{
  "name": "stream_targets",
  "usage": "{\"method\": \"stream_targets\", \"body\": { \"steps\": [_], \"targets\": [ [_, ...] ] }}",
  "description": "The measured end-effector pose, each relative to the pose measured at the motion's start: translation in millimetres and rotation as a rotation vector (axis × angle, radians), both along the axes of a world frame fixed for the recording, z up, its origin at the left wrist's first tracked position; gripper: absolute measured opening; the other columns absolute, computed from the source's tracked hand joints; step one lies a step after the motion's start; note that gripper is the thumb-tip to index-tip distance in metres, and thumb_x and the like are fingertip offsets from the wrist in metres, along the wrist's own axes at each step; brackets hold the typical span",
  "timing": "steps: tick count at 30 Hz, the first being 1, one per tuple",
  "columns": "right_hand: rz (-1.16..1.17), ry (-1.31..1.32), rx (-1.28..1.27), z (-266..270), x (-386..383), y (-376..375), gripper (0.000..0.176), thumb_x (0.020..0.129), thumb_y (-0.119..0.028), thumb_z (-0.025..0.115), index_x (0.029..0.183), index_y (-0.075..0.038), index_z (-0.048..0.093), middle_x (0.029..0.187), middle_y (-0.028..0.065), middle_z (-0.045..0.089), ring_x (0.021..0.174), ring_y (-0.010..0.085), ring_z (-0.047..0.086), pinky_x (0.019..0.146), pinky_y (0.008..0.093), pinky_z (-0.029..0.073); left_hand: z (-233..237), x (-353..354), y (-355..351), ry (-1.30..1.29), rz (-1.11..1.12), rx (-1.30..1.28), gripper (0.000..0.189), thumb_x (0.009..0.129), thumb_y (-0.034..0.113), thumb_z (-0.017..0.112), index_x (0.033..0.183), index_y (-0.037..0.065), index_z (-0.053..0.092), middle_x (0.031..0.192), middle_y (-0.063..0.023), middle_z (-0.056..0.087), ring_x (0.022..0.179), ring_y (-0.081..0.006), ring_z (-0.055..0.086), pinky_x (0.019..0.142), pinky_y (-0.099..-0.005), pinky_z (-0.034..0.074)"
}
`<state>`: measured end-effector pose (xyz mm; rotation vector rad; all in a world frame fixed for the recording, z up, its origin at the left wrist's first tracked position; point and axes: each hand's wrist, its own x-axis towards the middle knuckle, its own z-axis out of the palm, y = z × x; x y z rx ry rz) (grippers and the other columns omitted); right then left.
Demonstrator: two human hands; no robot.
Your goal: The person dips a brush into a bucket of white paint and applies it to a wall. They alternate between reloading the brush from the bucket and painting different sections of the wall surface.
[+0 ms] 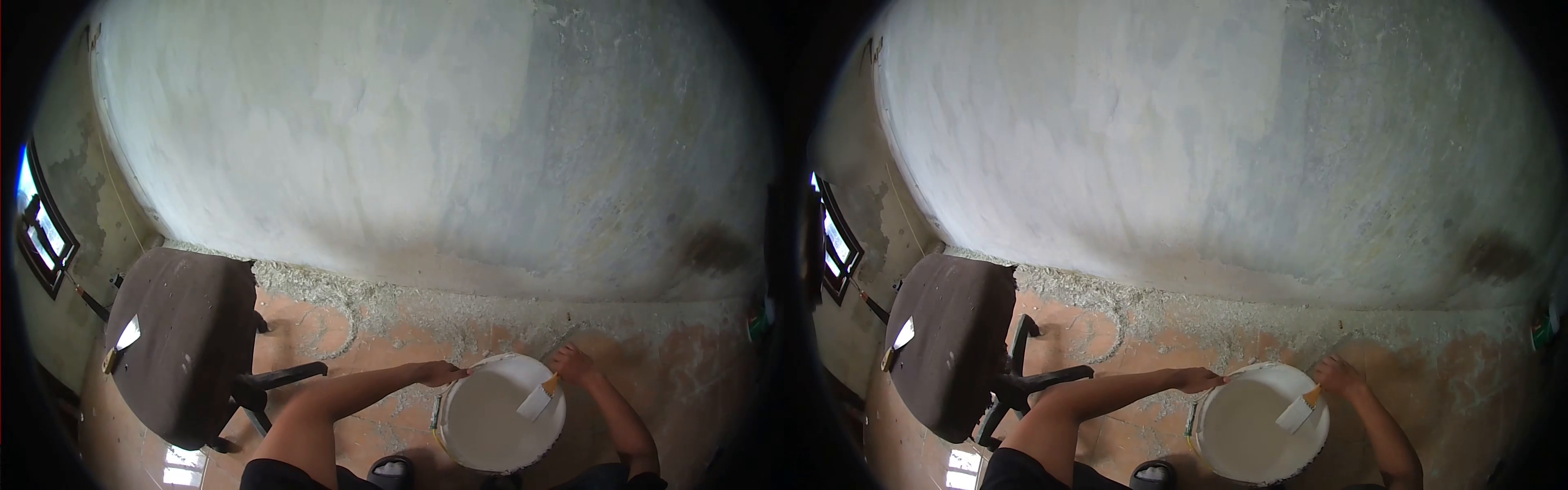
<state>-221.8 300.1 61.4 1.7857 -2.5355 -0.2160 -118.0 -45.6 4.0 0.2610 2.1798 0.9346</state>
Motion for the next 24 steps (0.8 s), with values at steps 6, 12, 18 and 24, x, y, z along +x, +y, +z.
{"method": "stream_targets", "body": {
  "steps": [6, 12, 18, 24],
  "targets": [
    [0.211, 0.257, 0.028, 16.6, 0.3, -8.7, 0.005, 0.062, -0.014, 0.057, 0.058, -0.013, 0.054, 0.067, 0.0000, 0.052, 0.073, 0.0168, 0.053, 0.070, 0.0300, 0.041, 6.1, -1.8, 0.1, -0.032, -0.057, 0.014, 0.082, 0.082, 0.069, 0.014, 0.127, 0.006, 0.043, 0.127, -0.0211, 0.044, 0.119, -0.0372, 0.039, 0.101, -0.0433, 0.027],
    [0.047, 0.098, -0.131, 10.8, -2.7, 1.8, 0.004, 0.064, -0.013, 0.055, 0.061, -0.013, 0.054, 0.069, 0.0006, 0.052, 0.076, 0.0173, 0.052, 0.071, 0.0310, 0.040, 19.4, 1.5, 0.1, 0.058, -0.075, -0.022, 0.085, 0.080, 0.071, 0.012, 0.125, 0.008, 0.046, 0.120, -0.0213, 0.050, 0.114, -0.0372, 0.044, 0.098, -0.0426, 0.030],
    [0.022, 0.045, -0.190, -3.3, -1.3, 11.6, 0.003, 0.063, -0.011, 0.056, 0.061, -0.011, 0.054, 0.070, 0.0006, 0.052, 0.076, 0.0176, 0.052, 0.072, 0.0323, 0.039, 24.6, 3.0, 1.5, 0.008, -0.044, -0.065, 0.082, 0.081, 0.070, 0.014, 0.124, 0.009, 0.048, 0.120, -0.0198, 0.051, 0.114, -0.0370, 0.044, 0.098, -0.0424, 0.031],
    [0.015, 0.081, -0.148, -15.0, -5.4, 22.0, 0.008, 0.059, -0.010, 0.060, 0.061, -0.011, 0.052, 0.069, 0.0012, 0.051, 0.075, 0.0182, 0.051, 0.072, 0.0321, 0.039, 19.0, -0.8, 0.4, 0.043, -0.085, -0.070, 0.079, 0.082, 0.068, 0.014, 0.123, 0.009, 0.048, 0.117, -0.0205, 0.052, 0.113, -0.0364, 0.046, 0.097, -0.0416, 0.032]
  ]
}}
